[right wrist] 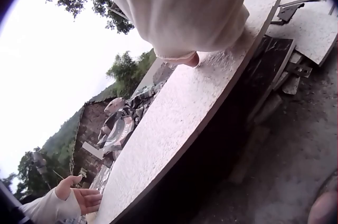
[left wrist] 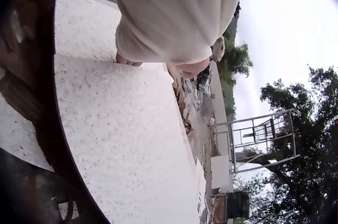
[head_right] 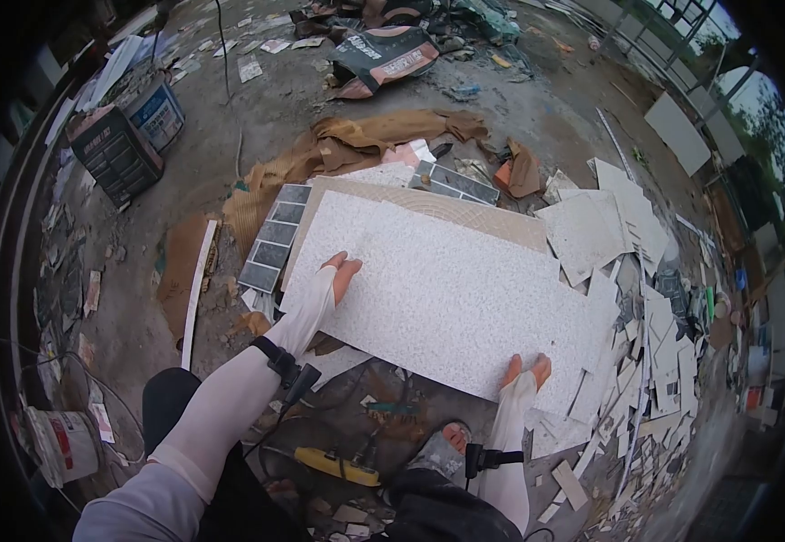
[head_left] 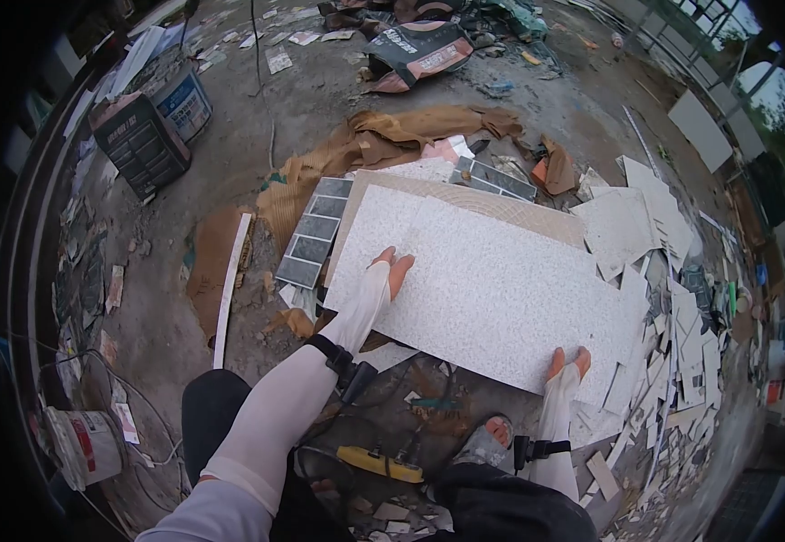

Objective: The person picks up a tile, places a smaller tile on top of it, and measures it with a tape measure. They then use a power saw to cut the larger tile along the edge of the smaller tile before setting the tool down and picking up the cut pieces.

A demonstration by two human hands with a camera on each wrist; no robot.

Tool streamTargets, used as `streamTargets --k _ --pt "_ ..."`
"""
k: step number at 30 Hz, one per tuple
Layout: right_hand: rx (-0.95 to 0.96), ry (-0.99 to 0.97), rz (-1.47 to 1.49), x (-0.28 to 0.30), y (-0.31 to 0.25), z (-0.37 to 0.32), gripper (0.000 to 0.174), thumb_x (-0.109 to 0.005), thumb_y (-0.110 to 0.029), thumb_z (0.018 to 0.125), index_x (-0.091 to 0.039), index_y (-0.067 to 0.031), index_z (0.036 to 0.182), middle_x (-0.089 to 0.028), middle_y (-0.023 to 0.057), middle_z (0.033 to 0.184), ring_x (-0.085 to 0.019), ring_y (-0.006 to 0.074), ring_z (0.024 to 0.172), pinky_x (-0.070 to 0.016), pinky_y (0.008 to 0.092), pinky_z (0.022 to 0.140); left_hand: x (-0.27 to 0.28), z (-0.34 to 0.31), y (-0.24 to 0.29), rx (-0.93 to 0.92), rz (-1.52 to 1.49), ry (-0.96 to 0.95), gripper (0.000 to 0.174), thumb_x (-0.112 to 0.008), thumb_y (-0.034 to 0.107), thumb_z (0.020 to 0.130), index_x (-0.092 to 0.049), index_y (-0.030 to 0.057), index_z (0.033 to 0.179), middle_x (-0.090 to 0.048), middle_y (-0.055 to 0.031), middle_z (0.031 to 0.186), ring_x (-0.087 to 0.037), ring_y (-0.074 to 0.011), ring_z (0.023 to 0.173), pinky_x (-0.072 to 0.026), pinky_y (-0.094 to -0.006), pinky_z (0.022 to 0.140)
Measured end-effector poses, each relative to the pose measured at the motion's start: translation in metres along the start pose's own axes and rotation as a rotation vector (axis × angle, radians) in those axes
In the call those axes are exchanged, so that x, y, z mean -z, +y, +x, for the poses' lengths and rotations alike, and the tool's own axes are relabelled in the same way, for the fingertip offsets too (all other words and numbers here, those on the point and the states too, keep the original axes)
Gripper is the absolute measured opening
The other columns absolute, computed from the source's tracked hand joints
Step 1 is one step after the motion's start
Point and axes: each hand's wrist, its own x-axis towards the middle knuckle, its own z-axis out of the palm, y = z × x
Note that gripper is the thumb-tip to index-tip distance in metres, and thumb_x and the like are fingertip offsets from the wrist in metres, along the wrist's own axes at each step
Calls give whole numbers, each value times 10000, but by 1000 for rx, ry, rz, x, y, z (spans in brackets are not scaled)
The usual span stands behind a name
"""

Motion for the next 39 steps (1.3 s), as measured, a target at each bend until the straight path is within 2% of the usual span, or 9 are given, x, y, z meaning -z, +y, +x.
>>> streamTargets --k 7,11,19,20,23,25,29,34,39 --pt "-69 17 35 -5 2 9 610 -665 -204 904 -399 112 1353 -433 292 1374 -426 416 1298 -337 448 1106 -2 0 11 -23 -9 49 816 -587 455 909 -322 -78 1467 -415 -315 1456 -437 -383 1355 -358 -388 1113" --pt "-10 35 34 -8 6 14 615 -667 -221 902 -405 114 1346 -435 293 1372 -431 416 1294 -337 448 1104 -6 10 10 -10 -13 62 815 -593 450 906 -328 -84 1461 -422 -314 1451 -445 -382 1347 -368 -388 1105" --pt "-52 -3 71 -3 -2 19 599 -658 -221 908 -413 113 1341 -445 298 1360 -439 419 1279 -337 451 1102 0 -4 32 24 41 60 821 -602 434 901 -310 -75 1474 -439 -306 1442 -440 -374 1348 -340 -375 1116" --pt "-67 -27 23 2 -2 20 594 -643 -259 917 -434 97 1344 -472 294 1369 -451 410 1291 -349 433 1103 2 -2 28 26 58 14 776 -530 476 915 -341 -12 1487 -376 -268 1506 -368 -385 1396 -291 -403 1144" --pt "24 -97 -88 32 -12 36 517 -624 -191 932 -447 79 1337 -496 289 1340 -459 419 1276 -381 453 1079 0 16 -17 -83 15 9 767 -595 400 917 -315 -27 1488 -478 -275 1418 -479 -365 1308 -362 -396 1095" --pt "88 -106 -91 46 -10 67 502 -629 -192 924 -470 64 1326 -519 280 1316 -480 415 1251 -398 448 1063 6 -6 -34 -169 323 11 785 -654 381 891 -332 -35 1474 -536 -271 1352 -550 -360 1228 -447 -411 1020" --pt "284 -251 -114 37 -10 145 456 -640 -199 904 -534 2 1300 -603 231 1218 -568 383 1144 -456 424 995 10 -39 -68 -271 558 88 753 -794 287 773 -474 -38 1371 -601 -225 1195 -605 -349 1076 -494 -410 930" --pt "253 -365 -158 14 -24 226 410 -665 -287 889 -611 -59 1226 -674 202 1052 -645 361 991 -507 428 891 19 -48 -89 -246 805 64 746 -841 281 707 -507 -30 1298 -587 -211 1138 -594 -376 1045 -498 -429 894" --pt "297 -573 -225 11 -12 263 393 -690 -403 853 -681 -59 1044 -697 177 903 -667 334 820 -516 417 736 20 -44 -83 -263 951 38 514 -849 224 666 -525 19 1009 -584 -180 950 -613 -379 899 -506 -455 745"
